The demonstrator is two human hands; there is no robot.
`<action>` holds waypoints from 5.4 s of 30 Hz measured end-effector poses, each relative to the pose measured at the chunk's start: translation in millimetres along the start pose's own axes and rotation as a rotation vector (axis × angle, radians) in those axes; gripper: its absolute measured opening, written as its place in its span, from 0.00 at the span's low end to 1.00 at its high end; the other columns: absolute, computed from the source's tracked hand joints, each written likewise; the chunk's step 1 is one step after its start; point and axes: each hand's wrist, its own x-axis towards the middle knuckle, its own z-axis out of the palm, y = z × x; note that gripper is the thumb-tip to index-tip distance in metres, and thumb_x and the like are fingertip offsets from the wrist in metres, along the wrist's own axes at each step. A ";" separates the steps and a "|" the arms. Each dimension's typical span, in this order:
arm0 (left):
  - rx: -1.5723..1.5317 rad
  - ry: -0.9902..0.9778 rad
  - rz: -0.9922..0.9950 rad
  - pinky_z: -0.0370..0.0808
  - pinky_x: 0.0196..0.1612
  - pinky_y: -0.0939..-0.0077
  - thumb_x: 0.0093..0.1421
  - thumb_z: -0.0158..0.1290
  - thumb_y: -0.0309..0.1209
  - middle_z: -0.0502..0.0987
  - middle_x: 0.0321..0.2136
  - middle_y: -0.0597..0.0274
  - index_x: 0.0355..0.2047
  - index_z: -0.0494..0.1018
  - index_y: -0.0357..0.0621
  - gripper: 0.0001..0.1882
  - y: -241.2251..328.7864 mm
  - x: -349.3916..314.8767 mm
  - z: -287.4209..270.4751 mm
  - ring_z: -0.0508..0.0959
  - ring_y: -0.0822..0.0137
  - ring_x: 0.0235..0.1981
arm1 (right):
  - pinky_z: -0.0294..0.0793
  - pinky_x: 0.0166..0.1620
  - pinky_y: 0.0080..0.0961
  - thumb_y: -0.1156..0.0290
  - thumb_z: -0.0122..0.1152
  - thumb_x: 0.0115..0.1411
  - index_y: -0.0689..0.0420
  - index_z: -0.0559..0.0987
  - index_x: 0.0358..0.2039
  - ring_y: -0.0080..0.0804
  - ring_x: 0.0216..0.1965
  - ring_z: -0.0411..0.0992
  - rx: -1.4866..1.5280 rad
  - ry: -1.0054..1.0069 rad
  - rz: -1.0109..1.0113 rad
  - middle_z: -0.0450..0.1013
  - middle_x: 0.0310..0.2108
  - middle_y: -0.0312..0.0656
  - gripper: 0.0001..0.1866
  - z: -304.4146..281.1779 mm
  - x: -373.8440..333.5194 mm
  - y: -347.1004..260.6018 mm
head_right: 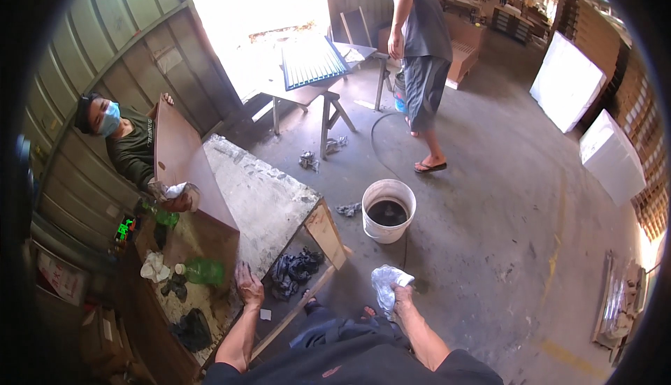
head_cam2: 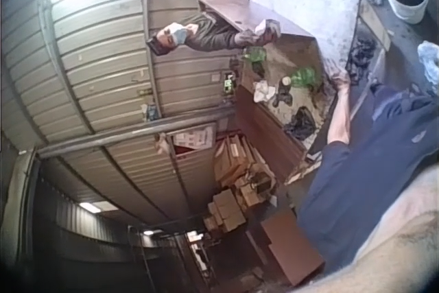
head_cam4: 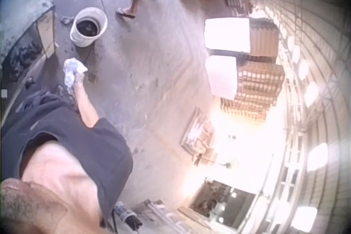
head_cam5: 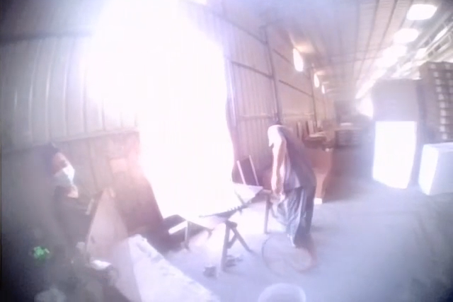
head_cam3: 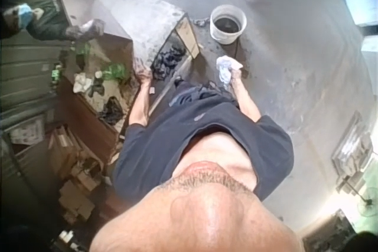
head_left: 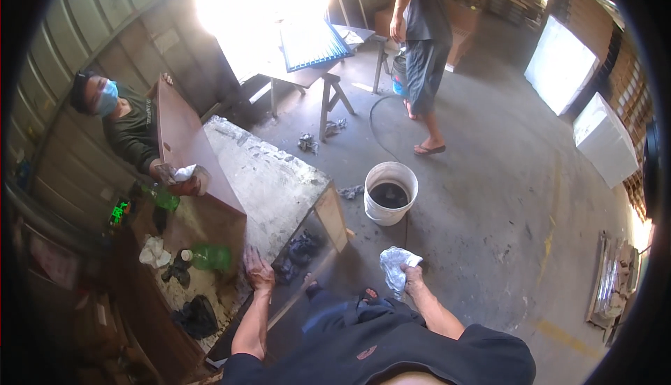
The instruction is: The person wipes a slatted wooden panel on a workbench using a cloth, applying a liquid from a bottle, while a coworker performs the same action on another part of the panel.
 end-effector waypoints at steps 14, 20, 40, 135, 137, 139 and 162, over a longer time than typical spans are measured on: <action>0.020 0.029 -0.047 0.65 0.75 0.51 0.61 0.52 0.26 0.71 0.68 0.39 0.65 0.72 0.32 0.30 9.6 -8.0 10.5 0.68 0.40 0.71 | 0.83 0.57 0.50 0.83 0.57 0.68 0.71 0.75 0.63 0.51 0.52 0.82 -0.213 -0.072 0.036 0.80 0.54 0.53 0.23 -20.2 -33.0 -14.4; -0.013 0.000 -0.144 0.64 0.74 0.48 0.59 0.58 0.30 0.71 0.68 0.38 0.64 0.72 0.32 0.32 35.4 -12.7 -3.7 0.68 0.40 0.71 | 0.82 0.60 0.54 0.80 0.53 0.71 0.71 0.71 0.67 0.54 0.55 0.81 -0.349 -0.076 0.110 0.78 0.57 0.56 0.24 -9.5 -65.0 -41.8; -1.623 -0.452 -0.612 0.73 0.68 0.62 0.74 0.52 0.51 0.79 0.64 0.50 0.68 0.73 0.38 0.33 107.3 -72.5 -57.5 0.78 0.57 0.65 | 0.79 0.49 0.26 0.71 0.67 0.67 0.66 0.84 0.52 0.26 0.42 0.80 -1.245 -0.997 0.032 0.84 0.43 0.39 0.16 173.8 -182.6 -50.8; -0.684 -0.295 -0.072 0.80 0.49 0.59 0.65 0.61 0.26 0.81 0.47 0.46 0.66 0.73 0.35 0.28 263.7 31.2 -123.2 0.83 0.50 0.45 | 0.70 0.66 0.35 0.52 0.56 0.75 0.66 0.78 0.62 0.41 0.60 0.75 -0.526 -0.661 -0.226 0.80 0.57 0.51 0.30 205.0 -137.7 -14.7; -0.523 -0.336 0.226 0.80 0.43 0.53 0.63 0.61 0.27 0.79 0.40 0.44 0.66 0.73 0.39 0.29 298.2 26.8 -107.0 0.81 0.44 0.38 | 0.70 0.66 0.35 0.55 0.52 0.77 0.59 0.78 0.61 0.39 0.57 0.75 -0.543 -0.704 -0.423 0.79 0.54 0.45 0.23 178.6 -88.1 11.1; -0.589 -0.416 0.393 0.79 0.45 0.51 0.61 0.64 0.31 0.77 0.42 0.43 0.70 0.69 0.41 0.36 347.9 25.3 -99.9 0.80 0.41 0.41 | 0.71 0.66 0.36 0.57 0.48 0.79 0.52 0.79 0.59 0.37 0.53 0.75 -0.616 -0.651 -0.811 0.78 0.51 0.40 0.18 137.3 -20.6 22.0; -0.139 0.129 -0.283 0.78 0.57 0.48 0.59 0.57 0.28 0.82 0.48 0.39 0.55 0.77 0.35 0.23 73.4 -31.0 -62.7 0.81 0.38 0.50 | 0.64 0.74 0.46 0.50 0.54 0.73 0.56 0.69 0.72 0.45 0.69 0.69 -0.848 -0.820 -0.562 0.71 0.69 0.46 0.34 90.6 -99.2 -66.5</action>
